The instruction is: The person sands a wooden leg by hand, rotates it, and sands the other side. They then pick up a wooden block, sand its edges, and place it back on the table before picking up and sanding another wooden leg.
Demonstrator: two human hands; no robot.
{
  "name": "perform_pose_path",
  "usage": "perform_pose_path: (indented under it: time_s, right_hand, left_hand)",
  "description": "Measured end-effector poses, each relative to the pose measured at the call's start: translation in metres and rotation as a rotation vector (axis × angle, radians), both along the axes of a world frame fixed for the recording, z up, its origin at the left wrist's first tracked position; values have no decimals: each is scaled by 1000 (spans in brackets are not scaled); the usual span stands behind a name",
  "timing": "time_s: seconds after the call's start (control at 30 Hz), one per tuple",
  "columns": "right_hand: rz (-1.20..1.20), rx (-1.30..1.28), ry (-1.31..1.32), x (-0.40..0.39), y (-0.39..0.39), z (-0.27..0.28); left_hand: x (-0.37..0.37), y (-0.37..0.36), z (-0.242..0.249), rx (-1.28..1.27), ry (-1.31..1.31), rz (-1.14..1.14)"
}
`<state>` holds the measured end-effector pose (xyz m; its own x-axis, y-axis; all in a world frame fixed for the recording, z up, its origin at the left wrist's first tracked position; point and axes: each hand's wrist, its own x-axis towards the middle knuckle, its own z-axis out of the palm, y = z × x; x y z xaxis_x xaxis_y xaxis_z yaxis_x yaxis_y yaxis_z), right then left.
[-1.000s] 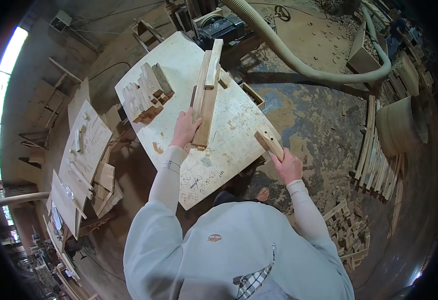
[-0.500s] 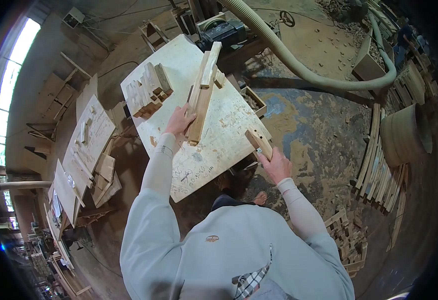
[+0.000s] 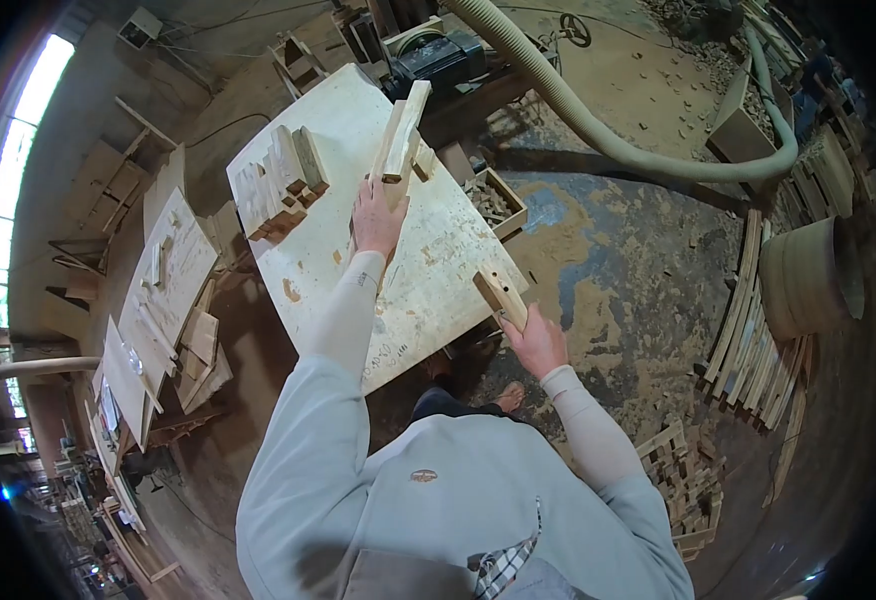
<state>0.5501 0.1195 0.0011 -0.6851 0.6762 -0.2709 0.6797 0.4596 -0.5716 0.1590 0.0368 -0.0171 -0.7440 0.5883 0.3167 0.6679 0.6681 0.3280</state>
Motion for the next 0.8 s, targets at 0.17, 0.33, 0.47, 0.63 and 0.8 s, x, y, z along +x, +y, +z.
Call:
perform_pose_path:
  time_s: [0.17,0.33,0.47,0.63,0.8]
  right_hand:
    - [-4,-18,5,0,0,-7]
    - [3,-34,10,-5,0,-13]
    - [2,-17,32,-9,-2,-29]
    - [-21,18,119,-13,-5,-53]
    - [-5,82,103,-18,-2,-74]
  left_hand:
    - [-2,-1,0,-24,-17,-14]
    - [-5,-2,-4,-8,12,-9]
    - [-7,-3,-10,-19,5,9]
    - [-15,-3,-29,41,101,-1]
    - [-12,-4,-28,35,43,20]
